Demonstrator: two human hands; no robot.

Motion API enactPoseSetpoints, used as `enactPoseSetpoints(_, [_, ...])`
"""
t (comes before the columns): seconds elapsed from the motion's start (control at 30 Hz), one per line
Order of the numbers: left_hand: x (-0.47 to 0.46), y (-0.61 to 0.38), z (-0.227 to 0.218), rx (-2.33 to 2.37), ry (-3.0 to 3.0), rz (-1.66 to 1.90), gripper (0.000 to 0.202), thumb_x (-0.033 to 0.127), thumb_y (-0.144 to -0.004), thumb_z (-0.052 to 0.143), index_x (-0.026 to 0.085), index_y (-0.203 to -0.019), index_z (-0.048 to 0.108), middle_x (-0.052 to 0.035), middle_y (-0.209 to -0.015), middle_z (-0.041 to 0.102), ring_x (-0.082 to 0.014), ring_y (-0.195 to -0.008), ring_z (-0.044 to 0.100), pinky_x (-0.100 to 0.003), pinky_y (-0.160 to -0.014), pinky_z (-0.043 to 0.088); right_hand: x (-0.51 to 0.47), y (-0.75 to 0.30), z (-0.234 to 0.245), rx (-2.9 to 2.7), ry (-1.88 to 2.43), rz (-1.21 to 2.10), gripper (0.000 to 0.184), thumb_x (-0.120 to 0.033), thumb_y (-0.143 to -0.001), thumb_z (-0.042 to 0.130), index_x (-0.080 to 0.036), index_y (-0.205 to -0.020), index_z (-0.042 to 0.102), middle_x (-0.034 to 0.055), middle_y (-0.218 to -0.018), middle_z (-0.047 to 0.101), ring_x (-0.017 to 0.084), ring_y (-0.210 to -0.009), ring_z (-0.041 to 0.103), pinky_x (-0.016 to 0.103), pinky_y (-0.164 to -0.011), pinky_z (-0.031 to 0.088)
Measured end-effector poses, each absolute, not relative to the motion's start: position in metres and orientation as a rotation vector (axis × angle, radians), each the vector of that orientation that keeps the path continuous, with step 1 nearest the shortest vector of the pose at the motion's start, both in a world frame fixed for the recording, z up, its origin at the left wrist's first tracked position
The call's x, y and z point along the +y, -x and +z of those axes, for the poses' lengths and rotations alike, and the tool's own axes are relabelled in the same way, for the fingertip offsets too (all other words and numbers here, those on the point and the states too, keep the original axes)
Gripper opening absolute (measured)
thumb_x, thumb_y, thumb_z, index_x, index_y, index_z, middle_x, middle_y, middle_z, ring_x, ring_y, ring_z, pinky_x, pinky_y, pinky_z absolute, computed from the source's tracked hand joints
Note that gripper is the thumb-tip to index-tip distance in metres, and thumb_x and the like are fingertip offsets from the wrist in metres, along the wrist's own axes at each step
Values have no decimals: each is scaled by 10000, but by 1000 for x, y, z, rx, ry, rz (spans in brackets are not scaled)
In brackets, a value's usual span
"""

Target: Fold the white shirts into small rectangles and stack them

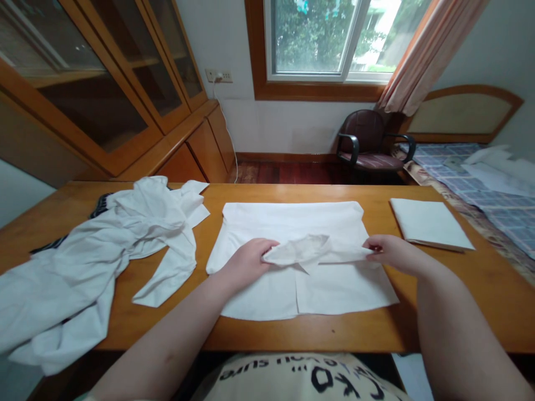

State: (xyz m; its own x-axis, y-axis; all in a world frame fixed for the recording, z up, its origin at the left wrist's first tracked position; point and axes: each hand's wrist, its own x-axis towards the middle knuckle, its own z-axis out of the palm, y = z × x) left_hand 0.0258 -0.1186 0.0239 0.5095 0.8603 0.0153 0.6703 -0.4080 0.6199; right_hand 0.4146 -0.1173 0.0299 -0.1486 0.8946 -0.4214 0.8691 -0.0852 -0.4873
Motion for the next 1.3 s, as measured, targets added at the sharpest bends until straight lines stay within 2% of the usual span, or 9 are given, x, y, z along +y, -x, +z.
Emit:
enactPoseSetpoints(0.07, [-131, -23, 25, 1113, -2317, 380, 178, 218, -832, 558, 222, -981, 654, -26, -939, 680, -186, -917, 596, -315, -839, 448, -133, -419, 25, -2093, 2028, 1088, 157, -302, -673, 595, -198, -739, 692, 28, -716, 678, 204, -701, 618, 282, -642, 434])
enactPoseSetpoints(0.2, [-152, -17, 16, 969, -2466, 184, 269, 55, -773, 518, 231, -924, 655, -16, -884, 652, -176, -883, 562, -321, -834, 412, -158, -423, 11, -1975, 2012, 1254, 194, -328, -654, 630, -193, -769, 707, 39, -784, 704, 211, -759, 631, 278, -675, 453])
enactPoseSetpoints(0.43, [-158, -5, 25, 838, -2239, -3, 317, 399, -770, 657, 280, -1064, 671, -23, -1061, 654, -203, -1028, 572, -308, -929, 413, -156, -409, 14, -1943, 2111, 1111, 345, -494, -781, 548, -201, -823, 726, 54, -783, 712, 218, -734, 635, 292, -654, 456])
enactPoseSetpoints(0.57, [-132, 19, 29, 1369, -2169, 162, 380, 439, -886, 460, 242, -1169, 620, -72, -1188, 633, -230, -1135, 545, -345, -1005, 380, -130, -413, 12, -1820, 2313, 567, 381, -487, -801, 530, -175, -909, 721, 113, -869, 721, 246, -782, 656, 313, -674, 471])
enactPoseSetpoints(0.67, [-111, 45, 20, 2065, -1973, 53, 409, 428, -877, 422, 157, -1110, 621, -163, -1091, 658, -305, -1072, 578, -420, -933, 416, -111, -424, 2, -1744, 2600, 370, 414, -521, -783, 543, -147, -780, 724, 167, -752, 708, 290, -717, 667, 350, -616, 474])
enactPoseSetpoints(0.77, [-102, 65, 8, 2214, -1732, -84, 426, 448, -875, 378, 127, -1001, 627, -199, -1024, 665, -329, -955, 628, -417, -802, 463, -106, -431, -10, -1740, 2703, 476, 423, -558, -740, 574, -165, -648, 700, 170, -619, 674, 294, -602, 654, 358, -536, 459])
enactPoseSetpoints(0.97, [-110, 76, -4, 2180, -1647, 99, 314, 414, -830, 470, 161, -957, 607, -129, -958, 686, -273, -887, 646, -351, -751, 470, -122, -432, -10, -1615, 2553, 637, 247, -435, -665, 635, -190, -687, 661, 92, -660, 683, 234, -571, 624, 311, -505, 420])
enactPoseSetpoints(1.17, [-112, 84, -7, 2177, -1505, 305, 231, 352, -846, 447, 183, -934, 578, -85, -955, 698, -235, -894, 656, -310, -760, 477, -137, -436, -11, -1348, 2164, 821, 316, -497, -755, 492, -211, -707, 617, 40, -623, 657, 194, -554, 584, 281, -476, 400])
enactPoseSetpoints(1.3, [-113, 86, -15, 2174, -1519, 192, 241, 352, -849, 427, 177, -909, 581, -106, -956, 703, -248, -892, 659, -315, -743, 475, -139, -439, -24, -1432, 2299, 798, 284, -401, -778, 464, -206, -659, 633, 71, -649, 686, 216, -601, 622, 297, -530, 431])
